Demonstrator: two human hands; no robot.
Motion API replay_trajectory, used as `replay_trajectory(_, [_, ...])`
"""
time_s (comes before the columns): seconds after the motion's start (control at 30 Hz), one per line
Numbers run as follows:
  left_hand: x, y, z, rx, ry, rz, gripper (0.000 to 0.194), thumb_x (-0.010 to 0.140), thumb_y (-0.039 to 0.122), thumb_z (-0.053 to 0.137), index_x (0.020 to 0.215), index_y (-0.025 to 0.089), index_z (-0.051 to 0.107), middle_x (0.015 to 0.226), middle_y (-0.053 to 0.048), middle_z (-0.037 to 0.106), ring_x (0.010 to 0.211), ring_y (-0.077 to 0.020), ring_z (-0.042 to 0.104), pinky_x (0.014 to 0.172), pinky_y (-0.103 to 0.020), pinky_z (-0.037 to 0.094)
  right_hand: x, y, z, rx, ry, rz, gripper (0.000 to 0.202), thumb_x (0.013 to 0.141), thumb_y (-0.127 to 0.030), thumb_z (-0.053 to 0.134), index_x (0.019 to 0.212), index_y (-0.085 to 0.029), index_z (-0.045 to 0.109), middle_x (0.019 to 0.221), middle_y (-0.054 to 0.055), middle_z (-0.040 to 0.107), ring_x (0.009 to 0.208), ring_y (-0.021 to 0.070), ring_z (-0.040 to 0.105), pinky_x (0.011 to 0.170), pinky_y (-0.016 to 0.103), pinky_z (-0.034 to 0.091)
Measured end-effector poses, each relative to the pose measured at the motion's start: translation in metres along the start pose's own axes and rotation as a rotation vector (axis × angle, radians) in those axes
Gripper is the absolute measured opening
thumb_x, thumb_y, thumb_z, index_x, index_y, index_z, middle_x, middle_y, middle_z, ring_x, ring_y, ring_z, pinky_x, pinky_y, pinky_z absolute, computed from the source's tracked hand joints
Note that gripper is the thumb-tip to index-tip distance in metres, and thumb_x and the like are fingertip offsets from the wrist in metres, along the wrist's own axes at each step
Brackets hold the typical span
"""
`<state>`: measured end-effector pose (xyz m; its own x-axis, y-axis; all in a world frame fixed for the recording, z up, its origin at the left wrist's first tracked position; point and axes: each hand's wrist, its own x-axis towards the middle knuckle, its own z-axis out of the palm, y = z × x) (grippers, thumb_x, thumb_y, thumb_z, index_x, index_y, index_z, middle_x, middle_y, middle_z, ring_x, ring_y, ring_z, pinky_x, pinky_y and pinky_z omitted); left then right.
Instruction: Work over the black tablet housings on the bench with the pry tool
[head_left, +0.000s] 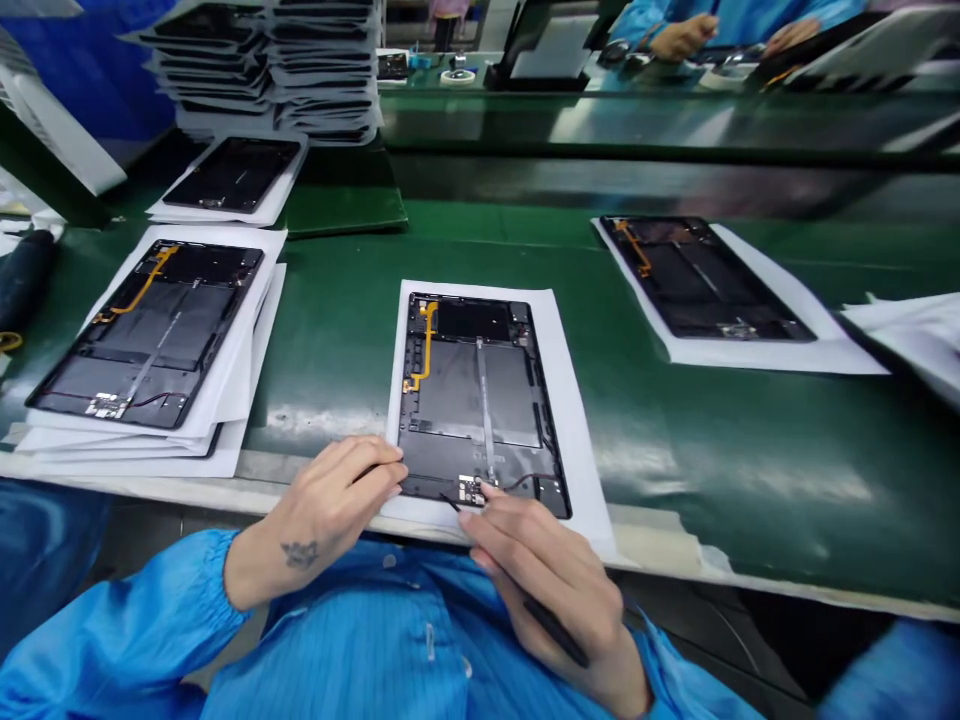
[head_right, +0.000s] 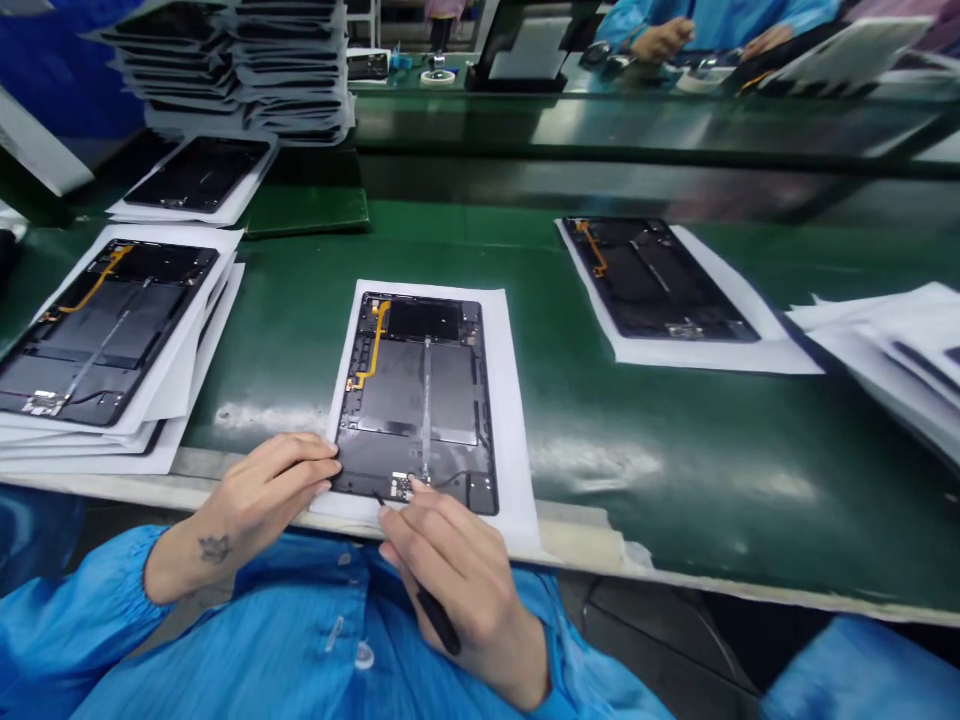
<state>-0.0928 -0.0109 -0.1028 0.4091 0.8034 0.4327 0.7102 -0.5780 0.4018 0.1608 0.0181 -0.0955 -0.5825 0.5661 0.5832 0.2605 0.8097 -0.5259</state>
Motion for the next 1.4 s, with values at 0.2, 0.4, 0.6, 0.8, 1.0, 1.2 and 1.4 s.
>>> replay_trajectory(0.2, [0.0, -0.001, 0.004, 0.013, 0.016, -0.006, 0.016, 0.101, 0.017, 0.054, 0.115, 0.017, 0.061, 0.115, -0.01, 0.067, 0.108, -0.021, 0.064, 0.095, -0.037, 0.055, 0.005, 0.0, 0.019, -0.112, 0.051, -0.047, 0.038, 0.092, -0.005, 0.061, 0.128, -0.016, 0.064, 0.093, 0.008, 0.075, 0.089, 0.0204, 0.072, 0.094, 0.042, 0.061])
replay_trajectory(0.4, [0.011, 0.006, -0.003, 0.025, -0.054, -0.085, 0.015, 0.103, 0.019, 0.048, 0.099, 0.019, 0.062, 0.103, -0.006, 0.064, 0.091, -0.0186, 0.059, 0.08, -0.033, 0.049, 0.0, -0.003, 0.013, -0.091, 0.116, 0.028, 0.031, 0.095, -0.009, 0.057, 0.122, -0.018, 0.067, 0.102, 0.011, 0.073, 0.104, 0.0252, 0.069, 0.092, 0.044, 0.059])
replay_trajectory(0.6, [0.027, 0.013, -0.019, -0.207, -0.187, -0.244, 0.017, 0.102, 0.024, 0.05, 0.088, 0.02, 0.059, 0.084, 0.0, 0.058, 0.078, -0.0152, 0.052, 0.075, -0.031, 0.042, 0.024, -0.001, 0.011, -0.175, 0.03, -0.047, 0.038, 0.094, 0.002, 0.04, 0.122, -0.012, 0.061, 0.093, 0.01, 0.068, 0.085, 0.0213, 0.062, 0.07, 0.036, 0.051])
replay_trajectory(0.8, [0.029, 0.015, -0.021, -0.293, -0.179, -0.348, 0.016, 0.098, 0.019, 0.054, 0.083, 0.02, 0.058, 0.078, 0.003, 0.057, 0.075, -0.0127, 0.054, 0.074, -0.027, 0.043, 0.038, 0.004, 0.027, -0.193, -0.055, -0.032, 0.027, 0.095, 0.0, 0.04, 0.098, -0.015, 0.062, 0.09, 0.008, 0.064, 0.079, 0.0201, 0.049, 0.066, 0.036, 0.038])
replay_trajectory(1.0, [0.014, 0.017, -0.009, -0.299, 0.147, -0.317, 0.012, 0.098, 0.019, 0.062, 0.108, 0.021, 0.067, 0.096, -0.002, 0.066, 0.084, -0.0118, 0.062, 0.076, -0.023, 0.049, 0.035, 0.009, 0.03, 0.061, -0.057, 0.121, 0.023, 0.094, 0.001, 0.047, 0.095, -0.019, 0.059, 0.087, 0.004, 0.06, 0.082, 0.019, 0.048, 0.07, 0.034, 0.039])
replay_trajectory(1.2, [0.017, 0.026, -0.001, -0.214, 0.233, -0.228, 0.013, 0.096, 0.011, 0.063, 0.107, 0.017, 0.067, 0.091, -0.003, 0.065, 0.085, -0.0118, 0.064, 0.075, -0.022, 0.051, 0.038, 0.012, 0.03, 0.119, -0.065, 0.127, 0.022, 0.094, 0.0, 0.047, 0.092, -0.019, 0.058, 0.086, 0.003, 0.06, 0.081, 0.0189, 0.048, 0.07, 0.034, 0.04])
replay_trajectory(1.4, [0.026, 0.027, -0.004, -0.183, 0.204, -0.208, 0.008, 0.097, 0.009, 0.062, 0.098, 0.017, 0.065, 0.087, -0.001, 0.064, 0.081, -0.011, 0.062, 0.073, -0.022, 0.05, 0.037, 0.009, 0.027, 0.016, -0.038, 0.078, 0.025, 0.096, 0.0, 0.043, 0.094, -0.017, 0.061, 0.088, 0.006, 0.063, 0.082, 0.0193, 0.048, 0.069, 0.034, 0.041])
